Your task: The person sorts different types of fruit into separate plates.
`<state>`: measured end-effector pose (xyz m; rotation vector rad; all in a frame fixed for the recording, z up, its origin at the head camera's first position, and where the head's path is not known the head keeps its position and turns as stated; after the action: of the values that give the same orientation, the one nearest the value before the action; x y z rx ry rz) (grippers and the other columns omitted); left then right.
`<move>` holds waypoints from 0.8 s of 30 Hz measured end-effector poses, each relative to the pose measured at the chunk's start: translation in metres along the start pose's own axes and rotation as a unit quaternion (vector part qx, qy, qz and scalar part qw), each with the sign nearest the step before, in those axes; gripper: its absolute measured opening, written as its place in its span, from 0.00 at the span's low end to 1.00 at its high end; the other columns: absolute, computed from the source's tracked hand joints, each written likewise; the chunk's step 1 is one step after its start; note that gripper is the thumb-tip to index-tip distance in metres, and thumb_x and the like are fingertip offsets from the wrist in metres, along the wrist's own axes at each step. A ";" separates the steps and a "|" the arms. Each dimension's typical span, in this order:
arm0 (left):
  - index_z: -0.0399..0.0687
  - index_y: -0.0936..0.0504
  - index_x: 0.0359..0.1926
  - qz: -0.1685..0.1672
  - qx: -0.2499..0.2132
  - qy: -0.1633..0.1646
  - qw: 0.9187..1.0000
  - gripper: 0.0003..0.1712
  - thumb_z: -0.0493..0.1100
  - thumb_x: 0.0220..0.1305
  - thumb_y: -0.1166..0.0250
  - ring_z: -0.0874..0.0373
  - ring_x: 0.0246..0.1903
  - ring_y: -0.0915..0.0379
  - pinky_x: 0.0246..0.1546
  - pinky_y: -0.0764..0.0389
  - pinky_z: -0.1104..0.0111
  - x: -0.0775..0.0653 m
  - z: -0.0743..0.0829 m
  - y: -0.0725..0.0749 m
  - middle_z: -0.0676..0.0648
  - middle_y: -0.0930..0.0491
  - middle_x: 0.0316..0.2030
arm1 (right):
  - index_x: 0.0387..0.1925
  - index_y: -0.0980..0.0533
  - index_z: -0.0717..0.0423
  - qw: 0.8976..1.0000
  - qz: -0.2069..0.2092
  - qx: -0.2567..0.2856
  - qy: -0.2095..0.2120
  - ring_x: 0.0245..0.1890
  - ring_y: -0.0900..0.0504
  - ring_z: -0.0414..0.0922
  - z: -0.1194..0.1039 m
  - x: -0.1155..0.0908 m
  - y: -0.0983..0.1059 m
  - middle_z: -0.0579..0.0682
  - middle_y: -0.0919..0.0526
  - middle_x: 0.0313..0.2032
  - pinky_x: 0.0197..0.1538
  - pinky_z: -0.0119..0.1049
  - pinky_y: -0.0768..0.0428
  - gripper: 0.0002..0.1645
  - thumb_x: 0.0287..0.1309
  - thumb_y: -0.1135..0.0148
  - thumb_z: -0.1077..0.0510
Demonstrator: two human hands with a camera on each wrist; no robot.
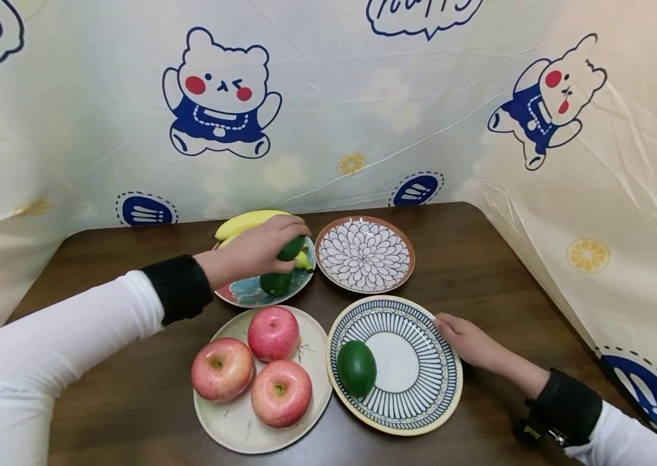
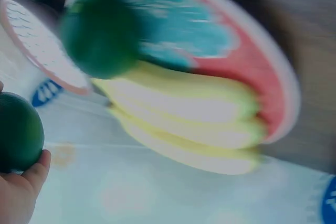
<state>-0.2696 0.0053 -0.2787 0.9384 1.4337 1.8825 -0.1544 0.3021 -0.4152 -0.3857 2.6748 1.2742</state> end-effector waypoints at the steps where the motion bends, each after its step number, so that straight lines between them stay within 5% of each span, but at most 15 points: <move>1: 0.35 0.24 0.63 -0.002 -0.001 -0.012 1.000 0.32 0.42 0.61 0.27 0.41 0.66 0.30 0.69 0.25 0.52 0.007 0.009 0.000 0.35 0.26 0.65 | 0.56 0.25 0.67 1.000 -0.001 0.001 -0.001 0.46 0.21 0.48 0.000 0.000 0.000 0.55 0.18 0.42 0.53 0.48 0.20 0.21 0.80 0.56 0.55; 6: 0.37 0.25 0.64 -0.021 -0.004 -0.080 0.997 0.31 0.43 0.63 0.28 0.43 0.68 0.31 0.70 0.26 0.56 0.039 0.060 -0.011 0.36 0.26 0.66 | 0.56 0.25 0.67 1.000 0.000 -0.002 -0.003 0.45 0.21 0.48 0.001 0.001 0.001 0.54 0.18 0.42 0.53 0.48 0.20 0.21 0.80 0.56 0.55; 11: 0.40 0.27 0.66 -0.077 -0.025 -0.156 0.984 0.30 0.43 0.66 0.30 0.47 0.67 0.31 0.70 0.26 0.59 0.057 0.115 -0.037 0.39 0.26 0.66 | 0.55 0.25 0.67 1.000 0.005 0.000 -0.006 0.44 0.22 0.47 0.002 0.000 0.000 0.54 0.18 0.41 0.52 0.47 0.21 0.20 0.80 0.56 0.56; 18: 0.53 0.23 0.65 -0.189 0.022 -0.232 0.954 0.25 0.49 0.70 0.34 0.54 0.67 0.31 0.65 0.25 0.70 0.048 0.188 -0.089 0.46 0.27 0.67 | 0.54 0.24 0.64 1.000 0.015 0.014 -0.015 0.43 0.22 0.44 0.004 -0.005 -0.006 0.53 0.17 0.42 0.48 0.41 0.22 0.19 0.80 0.56 0.55; 24: 0.58 0.21 0.63 -0.228 0.088 -0.228 0.942 0.22 0.54 0.71 0.35 0.60 0.58 0.30 0.58 0.26 0.74 0.043 0.202 -0.112 0.51 0.25 0.61 | 0.56 0.25 0.65 1.000 0.022 0.004 -0.009 0.42 0.21 0.44 -0.002 -0.004 -0.001 0.54 0.17 0.42 0.47 0.40 0.22 0.19 0.79 0.55 0.55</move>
<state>-0.1263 0.1792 -0.3441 0.9462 1.3909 1.1261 -0.1504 0.3003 -0.4134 -0.3136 2.6864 1.2714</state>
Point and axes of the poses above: each hand's wrist, its own x-axis towards the middle knuckle, its own y-axis out of the back of the hand, z = x × y, the point moved 9 cm from there along x, towards the middle knuckle
